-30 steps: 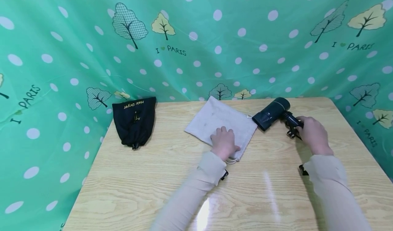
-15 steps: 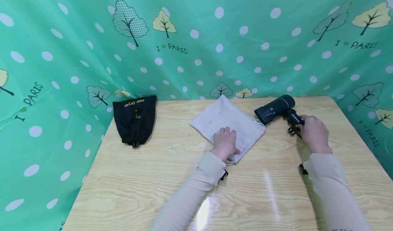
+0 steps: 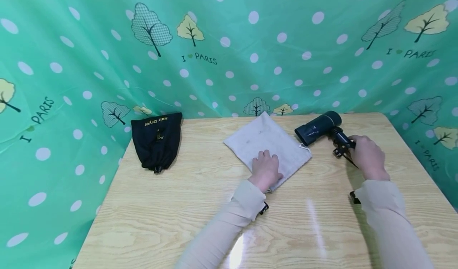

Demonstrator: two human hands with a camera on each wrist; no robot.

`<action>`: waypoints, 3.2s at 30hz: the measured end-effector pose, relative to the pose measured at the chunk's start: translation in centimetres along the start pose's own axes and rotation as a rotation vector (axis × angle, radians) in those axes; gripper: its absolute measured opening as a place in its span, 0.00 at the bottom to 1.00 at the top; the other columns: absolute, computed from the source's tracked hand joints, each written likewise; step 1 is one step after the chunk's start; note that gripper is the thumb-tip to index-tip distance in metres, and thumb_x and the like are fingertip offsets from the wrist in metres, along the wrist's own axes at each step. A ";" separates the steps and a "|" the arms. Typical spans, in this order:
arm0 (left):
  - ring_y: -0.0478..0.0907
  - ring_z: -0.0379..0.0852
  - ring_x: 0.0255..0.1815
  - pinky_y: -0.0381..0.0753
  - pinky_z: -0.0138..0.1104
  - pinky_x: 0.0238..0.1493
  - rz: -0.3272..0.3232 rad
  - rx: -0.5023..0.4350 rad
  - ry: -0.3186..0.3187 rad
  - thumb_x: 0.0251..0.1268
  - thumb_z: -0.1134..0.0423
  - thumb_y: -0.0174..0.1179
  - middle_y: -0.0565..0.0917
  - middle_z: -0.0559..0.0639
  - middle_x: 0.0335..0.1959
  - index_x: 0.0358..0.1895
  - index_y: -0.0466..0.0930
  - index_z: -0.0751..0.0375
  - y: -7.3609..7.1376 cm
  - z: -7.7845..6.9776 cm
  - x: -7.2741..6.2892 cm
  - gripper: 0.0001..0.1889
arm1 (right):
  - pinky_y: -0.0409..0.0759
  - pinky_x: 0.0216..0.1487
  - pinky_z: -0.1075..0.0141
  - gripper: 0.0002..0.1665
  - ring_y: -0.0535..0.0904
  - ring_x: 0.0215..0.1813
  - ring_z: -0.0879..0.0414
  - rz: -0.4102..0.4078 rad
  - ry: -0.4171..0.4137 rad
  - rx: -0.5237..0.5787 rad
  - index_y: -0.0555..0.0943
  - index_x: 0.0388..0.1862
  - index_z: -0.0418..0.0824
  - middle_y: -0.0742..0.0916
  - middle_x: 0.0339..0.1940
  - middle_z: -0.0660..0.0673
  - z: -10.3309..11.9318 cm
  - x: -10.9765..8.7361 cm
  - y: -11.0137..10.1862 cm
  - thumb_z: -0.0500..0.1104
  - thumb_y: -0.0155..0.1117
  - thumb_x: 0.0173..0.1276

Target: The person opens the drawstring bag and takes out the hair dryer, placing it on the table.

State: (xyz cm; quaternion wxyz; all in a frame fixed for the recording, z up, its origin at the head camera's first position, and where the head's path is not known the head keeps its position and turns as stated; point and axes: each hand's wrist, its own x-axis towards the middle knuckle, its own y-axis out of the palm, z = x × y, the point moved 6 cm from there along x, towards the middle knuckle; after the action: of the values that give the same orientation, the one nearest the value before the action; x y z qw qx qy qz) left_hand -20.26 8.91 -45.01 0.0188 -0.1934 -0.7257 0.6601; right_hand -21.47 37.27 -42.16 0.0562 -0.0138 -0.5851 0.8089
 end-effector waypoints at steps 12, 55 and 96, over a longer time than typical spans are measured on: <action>0.70 0.44 0.57 0.74 0.38 0.56 0.006 0.019 0.094 0.56 0.44 0.70 0.76 0.46 0.55 0.55 0.79 0.50 0.9 -0.4 0.5 0.26 | 0.72 0.17 0.46 0.21 0.79 0.34 0.25 -0.056 0.015 -0.042 0.76 0.58 0.27 0.80 0.44 0.19 0.1 0.1 0.2 0.31 0.60 0.67; 0.60 0.48 0.77 0.60 0.36 0.76 0.059 -0.072 0.166 0.53 0.45 0.73 0.66 0.53 0.75 0.68 0.73 0.54 0.7 0.7 2.0 0.38 | 0.70 0.22 0.45 0.16 0.77 0.31 0.26 0.089 0.111 -0.102 0.74 0.48 0.27 0.80 0.36 0.19 -0.5 0.0 1.1 0.39 0.59 0.69; 0.68 0.46 0.72 0.67 0.41 0.72 -0.109 -0.262 0.303 0.64 0.54 0.67 0.75 0.47 0.68 0.66 0.75 0.51 -0.6 2.2 1.7 0.27 | 0.74 0.30 0.35 0.32 0.68 0.48 0.23 0.029 0.061 -0.078 0.66 0.59 0.16 0.69 0.49 0.16 3.0 -0.4 1.2 0.43 0.57 0.71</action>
State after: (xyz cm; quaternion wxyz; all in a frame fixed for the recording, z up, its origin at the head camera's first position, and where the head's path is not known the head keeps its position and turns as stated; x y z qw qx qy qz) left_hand -22.64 7.36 -45.08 0.1382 -0.2515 -0.8035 0.5216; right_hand -21.48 33.99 -42.37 0.0615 -0.0491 -0.6137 0.7856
